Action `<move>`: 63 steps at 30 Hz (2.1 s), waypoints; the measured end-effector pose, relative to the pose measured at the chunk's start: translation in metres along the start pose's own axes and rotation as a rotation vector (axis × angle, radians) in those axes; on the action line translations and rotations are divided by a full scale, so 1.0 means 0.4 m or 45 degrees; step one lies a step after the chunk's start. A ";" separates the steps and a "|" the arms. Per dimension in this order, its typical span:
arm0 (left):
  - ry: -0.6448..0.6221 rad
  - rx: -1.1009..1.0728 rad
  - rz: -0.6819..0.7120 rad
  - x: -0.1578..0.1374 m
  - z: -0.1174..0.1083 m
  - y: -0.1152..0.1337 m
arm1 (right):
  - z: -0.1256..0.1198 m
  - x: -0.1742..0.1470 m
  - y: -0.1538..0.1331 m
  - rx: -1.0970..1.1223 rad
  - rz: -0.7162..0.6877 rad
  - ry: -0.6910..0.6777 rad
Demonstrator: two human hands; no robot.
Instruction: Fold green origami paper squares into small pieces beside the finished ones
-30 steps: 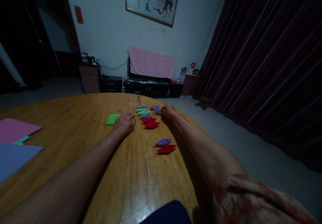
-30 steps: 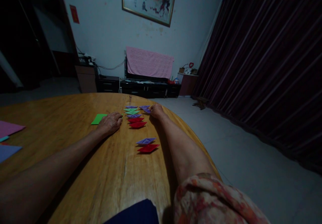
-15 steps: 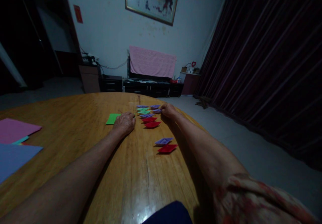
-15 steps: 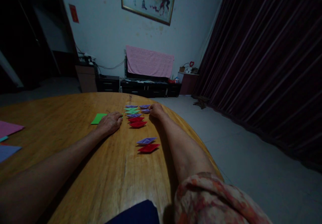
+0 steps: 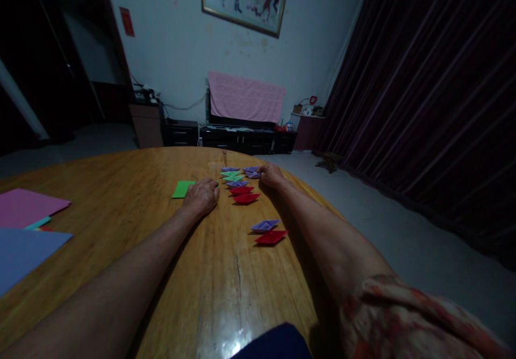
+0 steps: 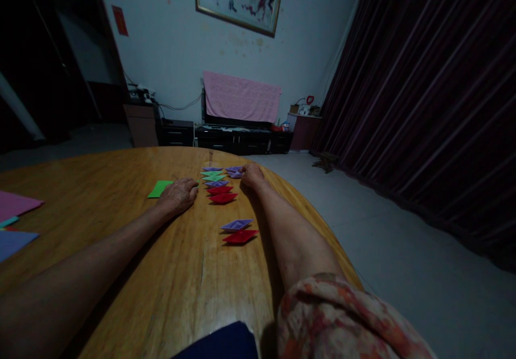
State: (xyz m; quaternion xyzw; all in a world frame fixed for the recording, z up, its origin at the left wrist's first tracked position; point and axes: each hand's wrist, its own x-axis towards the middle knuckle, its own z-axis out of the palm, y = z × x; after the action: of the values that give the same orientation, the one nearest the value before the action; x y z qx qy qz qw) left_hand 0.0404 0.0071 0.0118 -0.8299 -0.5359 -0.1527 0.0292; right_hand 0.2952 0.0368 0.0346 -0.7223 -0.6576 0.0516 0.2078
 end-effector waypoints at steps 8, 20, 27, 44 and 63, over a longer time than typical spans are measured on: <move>-0.018 0.005 -0.021 -0.002 -0.005 0.004 | 0.012 -0.004 0.010 -0.018 -0.026 0.088; 0.009 0.006 0.004 -0.004 -0.005 0.005 | 0.016 -0.002 0.006 -0.005 -0.024 0.064; -0.009 0.001 -0.016 -0.004 -0.007 0.006 | 0.013 -0.005 0.007 -0.020 -0.011 0.071; -0.023 -0.026 -0.034 -0.004 -0.006 0.005 | 0.017 -0.020 0.006 -0.026 -0.042 0.108; -0.006 -0.028 -0.023 -0.004 -0.003 0.004 | 0.006 -0.021 0.002 -0.030 -0.022 0.082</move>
State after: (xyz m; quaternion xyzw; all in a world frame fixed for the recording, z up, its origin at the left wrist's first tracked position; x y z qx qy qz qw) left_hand 0.0411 0.0046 0.0127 -0.8255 -0.5418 -0.1569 0.0173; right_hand 0.2941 0.0290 0.0305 -0.7203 -0.6574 0.0190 0.2207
